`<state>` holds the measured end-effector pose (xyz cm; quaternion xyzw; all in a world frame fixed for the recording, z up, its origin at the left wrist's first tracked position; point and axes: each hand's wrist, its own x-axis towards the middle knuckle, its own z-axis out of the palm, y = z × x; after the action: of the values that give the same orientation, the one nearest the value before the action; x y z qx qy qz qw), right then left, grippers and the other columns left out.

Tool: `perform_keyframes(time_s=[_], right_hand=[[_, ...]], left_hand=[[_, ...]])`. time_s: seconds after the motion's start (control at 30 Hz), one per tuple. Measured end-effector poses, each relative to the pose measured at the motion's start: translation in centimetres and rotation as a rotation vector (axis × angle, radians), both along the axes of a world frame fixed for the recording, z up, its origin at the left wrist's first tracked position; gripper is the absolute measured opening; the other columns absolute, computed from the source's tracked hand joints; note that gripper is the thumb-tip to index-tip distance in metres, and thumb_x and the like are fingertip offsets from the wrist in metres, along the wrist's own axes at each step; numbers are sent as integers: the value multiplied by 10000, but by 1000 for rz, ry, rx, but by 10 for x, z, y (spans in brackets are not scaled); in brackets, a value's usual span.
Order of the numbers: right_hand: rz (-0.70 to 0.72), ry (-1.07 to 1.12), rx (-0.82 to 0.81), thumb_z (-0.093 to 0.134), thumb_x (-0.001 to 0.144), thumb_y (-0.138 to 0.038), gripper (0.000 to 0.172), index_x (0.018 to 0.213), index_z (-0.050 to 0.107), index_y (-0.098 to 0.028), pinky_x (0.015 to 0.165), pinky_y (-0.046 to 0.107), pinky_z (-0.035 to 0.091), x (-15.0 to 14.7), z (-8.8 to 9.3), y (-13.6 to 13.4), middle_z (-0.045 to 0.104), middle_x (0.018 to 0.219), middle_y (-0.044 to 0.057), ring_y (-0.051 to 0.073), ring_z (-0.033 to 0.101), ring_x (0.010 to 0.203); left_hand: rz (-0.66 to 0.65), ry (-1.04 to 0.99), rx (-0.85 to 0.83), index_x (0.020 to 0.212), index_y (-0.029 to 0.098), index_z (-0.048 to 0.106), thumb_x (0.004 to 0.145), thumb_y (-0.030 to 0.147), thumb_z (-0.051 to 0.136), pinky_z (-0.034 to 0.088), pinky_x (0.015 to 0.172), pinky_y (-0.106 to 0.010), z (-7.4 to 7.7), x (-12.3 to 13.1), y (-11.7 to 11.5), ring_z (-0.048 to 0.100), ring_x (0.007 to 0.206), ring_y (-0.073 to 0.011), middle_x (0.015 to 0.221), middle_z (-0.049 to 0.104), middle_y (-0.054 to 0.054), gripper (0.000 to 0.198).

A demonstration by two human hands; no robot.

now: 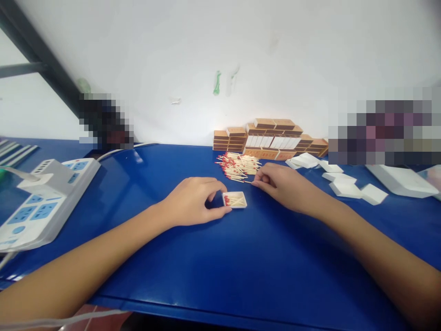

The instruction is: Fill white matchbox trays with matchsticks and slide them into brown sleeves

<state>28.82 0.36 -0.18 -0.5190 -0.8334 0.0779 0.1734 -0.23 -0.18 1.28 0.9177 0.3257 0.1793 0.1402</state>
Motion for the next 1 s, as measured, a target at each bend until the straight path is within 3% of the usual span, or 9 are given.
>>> perform_keyframes(time_s=[0.13, 0.37, 0.5, 0.77, 1.0], right_hand=[[47, 60, 68, 549, 1013, -313, 155, 897, 594, -221, 655, 312, 424, -10, 11, -11, 639, 866, 47, 197, 586, 748], [216, 25, -40, 558, 1016, -235, 93, 942, 609, -212, 650, 305, 449, -43, 19, -41, 657, 950, 54, 183, 619, 765], [240, 22, -48, 553, 1021, -222, 92, 968, 628, -211, 668, 308, 460, -42, 17, -41, 643, 967, 52, 180, 622, 781], [233, 5, -105, 545, 1049, -355, 227, 915, 665, -216, 628, 306, 449, -39, 19, -39, 634, 920, 50, 169, 599, 708], [294, 74, -58, 552, 1045, -313, 215, 946, 712, -208, 627, 296, 445, -39, 17, -37, 629, 872, 46, 162, 587, 702]], left_hand=[[6, -6, 23, 1064, 196, 722, 907, 440, 697, 401, 614, -271, -1, 2, -3, 572, 656, -123, 751, 620, 27, 292], [-23, 21, 15, 1054, 192, 709, 915, 432, 700, 416, 623, -273, -1, 3, -7, 593, 678, -122, 793, 640, 28, 278], [-44, 34, 38, 1074, 191, 697, 933, 435, 681, 412, 624, -271, -2, 3, -7, 597, 680, -124, 844, 665, 15, 282], [-38, 51, 62, 1089, 200, 692, 934, 418, 670, 414, 632, -269, -2, 1, -6, 611, 688, -136, 848, 678, 5, 268], [-36, 51, 83, 1081, 193, 697, 937, 429, 671, 415, 635, -275, -2, 2, -7, 612, 691, -142, 848, 681, 1, 278]])
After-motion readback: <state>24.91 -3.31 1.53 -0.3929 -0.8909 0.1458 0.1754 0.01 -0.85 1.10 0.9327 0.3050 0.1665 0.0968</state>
